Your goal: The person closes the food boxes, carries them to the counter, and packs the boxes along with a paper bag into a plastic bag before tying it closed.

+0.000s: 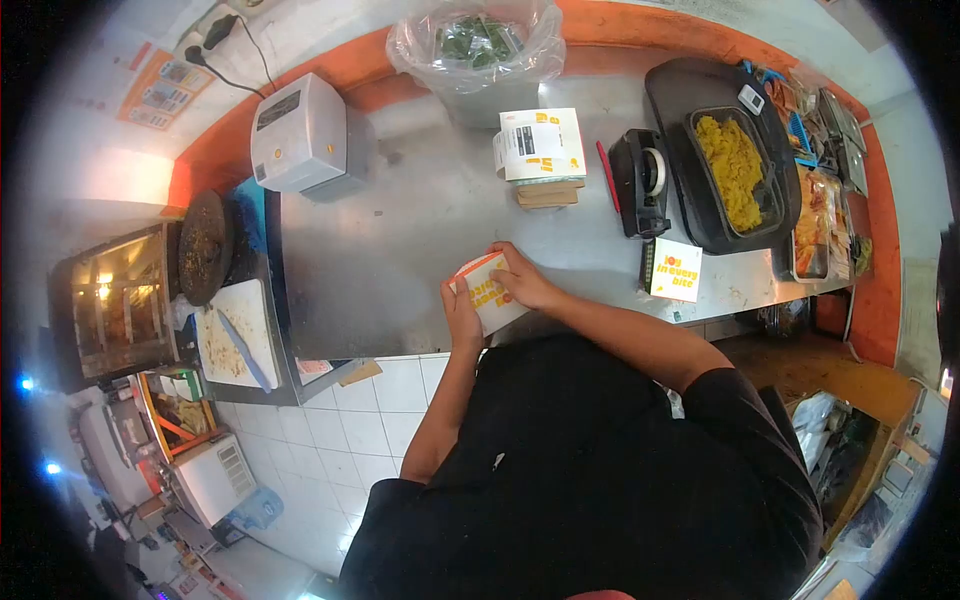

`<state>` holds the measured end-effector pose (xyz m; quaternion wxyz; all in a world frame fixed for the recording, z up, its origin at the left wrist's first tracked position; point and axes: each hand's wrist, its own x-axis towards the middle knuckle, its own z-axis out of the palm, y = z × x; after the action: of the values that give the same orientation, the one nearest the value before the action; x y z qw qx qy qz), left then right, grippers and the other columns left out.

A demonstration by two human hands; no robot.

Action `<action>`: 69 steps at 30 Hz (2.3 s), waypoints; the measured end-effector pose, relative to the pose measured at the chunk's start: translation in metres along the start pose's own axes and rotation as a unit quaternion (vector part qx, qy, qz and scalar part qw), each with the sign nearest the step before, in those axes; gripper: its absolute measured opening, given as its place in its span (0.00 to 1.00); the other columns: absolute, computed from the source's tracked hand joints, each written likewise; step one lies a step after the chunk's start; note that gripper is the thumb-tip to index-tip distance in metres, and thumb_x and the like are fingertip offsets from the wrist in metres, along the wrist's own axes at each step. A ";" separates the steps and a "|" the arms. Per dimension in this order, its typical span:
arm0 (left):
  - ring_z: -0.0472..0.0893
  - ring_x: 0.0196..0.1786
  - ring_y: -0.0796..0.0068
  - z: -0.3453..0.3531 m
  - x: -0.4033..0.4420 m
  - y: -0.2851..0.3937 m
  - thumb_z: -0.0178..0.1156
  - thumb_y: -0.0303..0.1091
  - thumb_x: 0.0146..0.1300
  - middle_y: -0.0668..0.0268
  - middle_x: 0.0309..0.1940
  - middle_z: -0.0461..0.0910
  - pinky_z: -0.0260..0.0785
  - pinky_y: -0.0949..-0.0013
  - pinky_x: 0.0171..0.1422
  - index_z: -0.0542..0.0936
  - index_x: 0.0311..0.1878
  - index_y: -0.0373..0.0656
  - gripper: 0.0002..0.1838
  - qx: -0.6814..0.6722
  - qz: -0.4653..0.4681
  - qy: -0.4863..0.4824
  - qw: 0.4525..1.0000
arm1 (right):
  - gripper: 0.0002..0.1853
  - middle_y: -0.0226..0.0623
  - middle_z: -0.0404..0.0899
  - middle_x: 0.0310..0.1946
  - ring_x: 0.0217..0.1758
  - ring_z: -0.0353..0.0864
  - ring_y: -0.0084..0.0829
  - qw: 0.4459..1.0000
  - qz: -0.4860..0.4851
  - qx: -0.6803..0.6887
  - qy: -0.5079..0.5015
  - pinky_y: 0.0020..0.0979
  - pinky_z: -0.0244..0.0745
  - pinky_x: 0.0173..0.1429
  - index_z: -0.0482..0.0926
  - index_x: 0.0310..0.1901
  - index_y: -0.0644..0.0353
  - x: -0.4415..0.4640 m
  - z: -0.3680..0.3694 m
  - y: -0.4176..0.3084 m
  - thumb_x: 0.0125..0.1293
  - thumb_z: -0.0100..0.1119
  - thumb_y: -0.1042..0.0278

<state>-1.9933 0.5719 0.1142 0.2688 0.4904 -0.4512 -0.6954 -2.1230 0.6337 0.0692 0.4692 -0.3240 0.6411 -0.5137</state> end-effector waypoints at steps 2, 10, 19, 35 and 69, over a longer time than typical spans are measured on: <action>0.76 0.46 0.74 0.007 -0.007 0.006 0.42 0.44 0.77 0.60 0.48 0.71 0.72 0.71 0.51 0.65 0.59 0.42 0.18 -0.021 -0.019 -0.029 0.999 | 0.14 0.39 0.72 0.48 0.51 0.73 0.29 0.997 -0.059 -0.034 0.025 0.26 0.76 0.41 0.69 0.54 0.59 -0.009 -0.012 -0.023 0.70 0.51 0.66; 0.75 0.49 0.75 0.034 -0.023 0.011 0.47 0.38 0.75 0.60 0.50 0.71 0.71 0.71 0.52 0.65 0.60 0.42 0.16 0.002 -0.071 -0.139 0.988 | 0.12 0.34 0.75 0.42 0.47 0.75 0.21 0.995 -0.084 -0.053 0.017 0.28 0.74 0.46 0.74 0.44 0.62 -0.049 -0.054 -0.005 0.74 0.52 0.60; 0.80 0.45 0.72 0.034 -0.009 0.001 0.53 0.34 0.71 0.56 0.53 0.78 0.76 0.71 0.48 0.73 0.48 0.37 0.10 0.035 -0.110 -0.160 0.980 | 0.12 0.39 0.82 0.37 0.37 0.80 0.34 0.766 -0.025 -0.241 0.595 0.30 0.72 0.45 0.77 0.44 0.65 -0.073 -0.150 -0.051 0.64 0.61 0.66; 0.82 0.41 0.73 0.026 0.000 0.003 0.55 0.37 0.70 0.56 0.45 0.82 0.77 0.70 0.45 0.76 0.43 0.38 0.11 -0.021 -0.124 -0.174 0.977 | 0.06 0.39 0.78 0.19 0.25 0.78 0.35 0.855 0.237 0.124 0.445 0.36 0.70 0.30 0.80 0.21 0.62 -0.100 -0.210 -0.017 0.52 0.63 0.71; 0.71 0.42 0.78 0.098 0.017 0.116 0.66 0.42 0.55 0.66 0.39 0.67 0.64 0.73 0.48 0.81 0.32 0.41 0.13 -0.032 -0.038 -0.692 0.720 | 0.14 0.30 0.79 0.28 0.25 0.74 0.18 0.973 0.141 0.145 0.110 0.20 0.67 0.26 0.75 0.38 0.61 -0.157 -0.099 -0.123 0.64 0.66 0.60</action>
<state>-2.0977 0.5418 0.2211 -0.1292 -0.1198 -0.4701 -0.8648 -2.1690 0.7771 0.2328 0.5055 -0.1002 0.6464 -0.5626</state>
